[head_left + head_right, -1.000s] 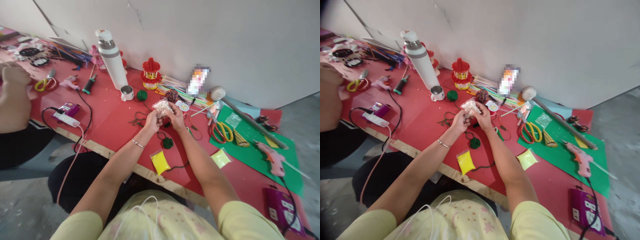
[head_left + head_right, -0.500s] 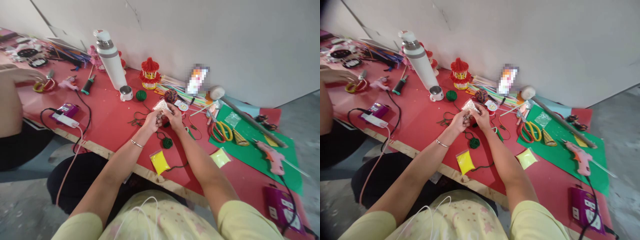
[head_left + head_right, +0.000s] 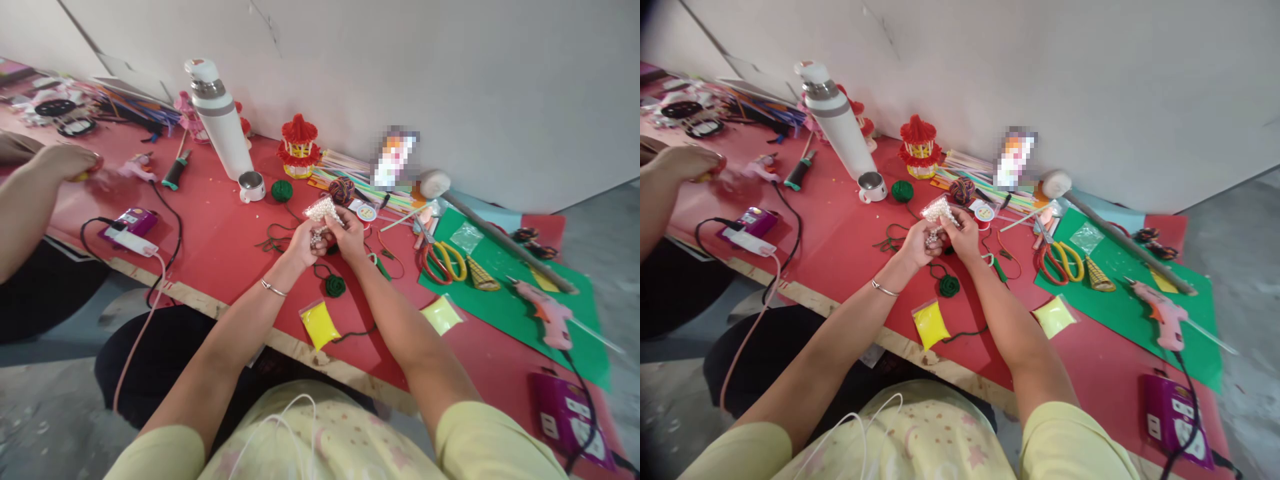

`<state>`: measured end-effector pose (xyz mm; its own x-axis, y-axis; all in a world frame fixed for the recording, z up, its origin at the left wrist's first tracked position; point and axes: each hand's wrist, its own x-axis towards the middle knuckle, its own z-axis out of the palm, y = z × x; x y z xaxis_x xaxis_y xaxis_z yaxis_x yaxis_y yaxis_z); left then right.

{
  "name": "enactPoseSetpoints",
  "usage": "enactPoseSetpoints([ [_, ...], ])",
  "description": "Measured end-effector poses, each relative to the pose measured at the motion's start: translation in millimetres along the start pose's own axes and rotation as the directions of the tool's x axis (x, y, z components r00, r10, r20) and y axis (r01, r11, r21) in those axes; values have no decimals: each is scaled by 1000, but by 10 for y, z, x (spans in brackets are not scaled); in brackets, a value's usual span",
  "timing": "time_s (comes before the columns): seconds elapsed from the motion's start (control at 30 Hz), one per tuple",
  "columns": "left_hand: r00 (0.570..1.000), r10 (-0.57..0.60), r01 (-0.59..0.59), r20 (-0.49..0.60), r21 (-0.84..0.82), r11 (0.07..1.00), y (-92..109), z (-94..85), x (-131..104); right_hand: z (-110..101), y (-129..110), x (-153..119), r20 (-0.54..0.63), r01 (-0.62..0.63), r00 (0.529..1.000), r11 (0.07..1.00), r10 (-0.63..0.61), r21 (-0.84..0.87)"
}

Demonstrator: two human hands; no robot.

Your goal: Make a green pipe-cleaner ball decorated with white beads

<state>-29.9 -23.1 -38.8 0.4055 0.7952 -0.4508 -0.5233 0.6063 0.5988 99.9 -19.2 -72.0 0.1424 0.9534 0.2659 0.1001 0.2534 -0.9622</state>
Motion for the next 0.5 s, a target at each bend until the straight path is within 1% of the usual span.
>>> enactPoseSetpoints([
  [0.07, 999, -17, 18, 34, -5, 1000, 7, -12, 5, 0, 9, 4, -15, 3, 1000, 1000, -3, -3],
  [0.2, 998, 15, -15, -61, -5, 1000, -1, -2, 16, 3, 12, 1, -1, 30, 1000, 999, -30, 27],
  [0.23, 997, 20, -21, -70, -14, 1000, -2, -1, 16, 3, 11, 1, 8, 36, 999, 999, -36, 19],
  [0.4, 1000, 18, -18, -4, -50, 999, 1, -9, 5, 10, -13, 5, 23, 40, 999, 998, -39, -41],
  [0.43, 1000, 24, -25, -12, -55, 998, -4, -5, 3, 13, -25, 2, 17, 40, 999, 998, -39, -41],
  [0.5, 997, 42, -47, -70, -71, 996, -19, 14, -1, 16, -52, -9, 4, 46, 999, 998, -46, -37],
])
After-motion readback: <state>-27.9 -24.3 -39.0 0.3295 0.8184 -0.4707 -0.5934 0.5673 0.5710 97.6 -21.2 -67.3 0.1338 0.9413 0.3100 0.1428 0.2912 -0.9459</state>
